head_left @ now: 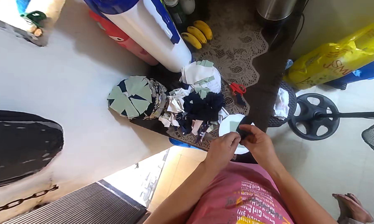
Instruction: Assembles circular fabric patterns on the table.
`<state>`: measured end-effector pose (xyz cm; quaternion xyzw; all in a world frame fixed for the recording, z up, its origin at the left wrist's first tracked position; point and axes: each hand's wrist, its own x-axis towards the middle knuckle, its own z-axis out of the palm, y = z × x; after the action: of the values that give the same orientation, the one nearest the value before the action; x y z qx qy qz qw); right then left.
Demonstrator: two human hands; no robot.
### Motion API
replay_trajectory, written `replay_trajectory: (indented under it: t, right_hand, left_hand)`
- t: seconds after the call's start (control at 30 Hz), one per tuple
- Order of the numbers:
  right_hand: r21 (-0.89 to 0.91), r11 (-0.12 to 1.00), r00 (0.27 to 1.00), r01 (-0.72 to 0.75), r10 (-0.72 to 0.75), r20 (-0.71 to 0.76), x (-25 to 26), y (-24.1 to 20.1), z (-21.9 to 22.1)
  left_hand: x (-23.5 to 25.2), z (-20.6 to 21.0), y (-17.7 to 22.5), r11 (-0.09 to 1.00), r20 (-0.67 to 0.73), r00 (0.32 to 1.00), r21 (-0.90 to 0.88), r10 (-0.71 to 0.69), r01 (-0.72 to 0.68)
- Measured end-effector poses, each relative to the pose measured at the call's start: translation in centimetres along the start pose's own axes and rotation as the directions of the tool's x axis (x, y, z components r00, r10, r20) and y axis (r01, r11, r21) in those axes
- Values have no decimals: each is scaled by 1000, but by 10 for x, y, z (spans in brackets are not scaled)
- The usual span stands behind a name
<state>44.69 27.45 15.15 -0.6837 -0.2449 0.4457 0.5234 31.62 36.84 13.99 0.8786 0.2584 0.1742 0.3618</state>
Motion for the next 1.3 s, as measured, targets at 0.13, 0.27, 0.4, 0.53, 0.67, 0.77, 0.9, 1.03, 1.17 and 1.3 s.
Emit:
replay_trajectory:
  t: [0.13, 0.27, 0.4, 0.53, 0.67, 0.77, 0.9, 1.03, 1.17, 1.3]
  right_hand:
    - [-47, 999, 1000, -25, 26, 17, 5, 0, -1]
    - [-223, 974, 998, 29, -17, 58, 10, -3, 1]
    - [-352, 929, 991, 117, -84, 108, 17, -7, 1]
    - [-333, 941, 995, 55, -25, 92, 28, -4, -4]
    - [-284, 958, 992, -51, 82, 98, 39, -6, -14]
    - [-265, 962, 993, -72, 95, 72, 48, -11, -26]
    - [-249, 969, 1000, 9, -1, 32, 67, -19, -53]
    - [-589, 804, 996, 82, -94, 10, 98, -7, -82]
    - [-594, 796, 993, 119, -109, 52, 90, 8, -83]
    - [34, 990, 964, -139, 128, 234, 42, 4, -43]
  left_hand:
    - [4, -13, -1, 995, 179, 981, -58, -75, 86]
    - [8, -16, -4, 998, 230, 973, 58, -36, 23]
    - [13, -11, -10, 997, 198, 980, 78, -27, 11]
    - [23, -6, -11, 975, 179, 962, -47, -206, 218]
    - [31, 2, -20, 868, 262, 884, -219, -387, 445]
    - [33, 8, -38, 643, 286, 821, -516, -494, 567]
    - [34, -2, -47, 362, 277, 757, -747, -592, 557]
    - [35, -17, -40, 290, 303, 720, -765, -625, 575]
    - [29, -20, -33, 288, 330, 736, -766, -590, 575]
    - [17, -13, -19, 227, 367, 716, -777, -594, 587]
